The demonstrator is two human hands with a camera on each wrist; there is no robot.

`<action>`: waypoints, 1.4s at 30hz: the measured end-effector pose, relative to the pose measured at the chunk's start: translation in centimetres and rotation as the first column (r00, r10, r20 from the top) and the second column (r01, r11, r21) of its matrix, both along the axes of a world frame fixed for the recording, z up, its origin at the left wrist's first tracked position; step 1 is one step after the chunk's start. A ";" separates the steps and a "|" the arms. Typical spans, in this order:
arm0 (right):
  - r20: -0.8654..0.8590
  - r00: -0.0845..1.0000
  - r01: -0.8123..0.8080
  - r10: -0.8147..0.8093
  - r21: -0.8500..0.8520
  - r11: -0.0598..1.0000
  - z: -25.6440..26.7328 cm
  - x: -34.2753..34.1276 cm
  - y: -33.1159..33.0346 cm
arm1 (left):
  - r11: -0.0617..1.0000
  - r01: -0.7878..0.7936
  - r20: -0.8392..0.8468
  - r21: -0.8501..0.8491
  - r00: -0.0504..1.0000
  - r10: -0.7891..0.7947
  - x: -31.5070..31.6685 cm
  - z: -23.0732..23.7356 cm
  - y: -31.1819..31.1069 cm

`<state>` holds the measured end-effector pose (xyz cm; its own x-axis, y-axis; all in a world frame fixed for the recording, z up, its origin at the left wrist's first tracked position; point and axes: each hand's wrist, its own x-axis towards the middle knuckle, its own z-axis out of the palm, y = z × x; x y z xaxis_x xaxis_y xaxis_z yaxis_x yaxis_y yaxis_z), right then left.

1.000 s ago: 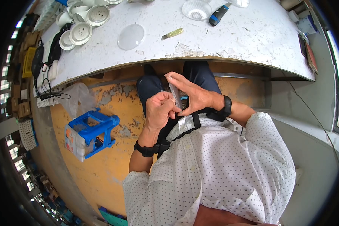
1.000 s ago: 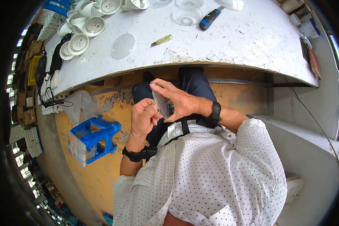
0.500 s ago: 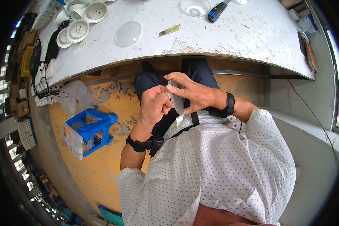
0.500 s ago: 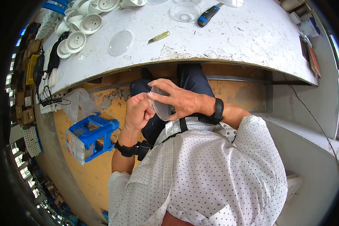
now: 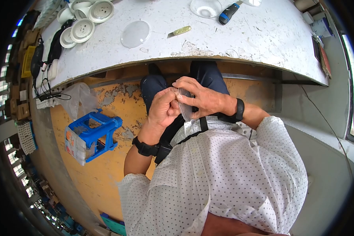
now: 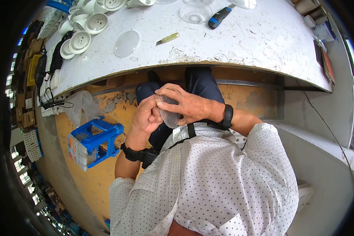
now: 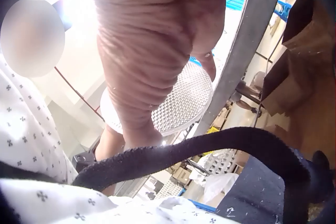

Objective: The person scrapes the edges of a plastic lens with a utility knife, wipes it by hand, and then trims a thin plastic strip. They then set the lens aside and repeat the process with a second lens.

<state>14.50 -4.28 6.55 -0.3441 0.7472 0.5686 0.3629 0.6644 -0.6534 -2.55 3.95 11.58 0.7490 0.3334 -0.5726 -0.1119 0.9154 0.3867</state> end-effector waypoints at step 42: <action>-0.049 0.993 0.099 -0.106 -0.125 0.987 -1.2 -1.1 0.5 | 0.971 -0.187 -0.013 0.152 0.982 0.191 -1.7 -2.0 -3.7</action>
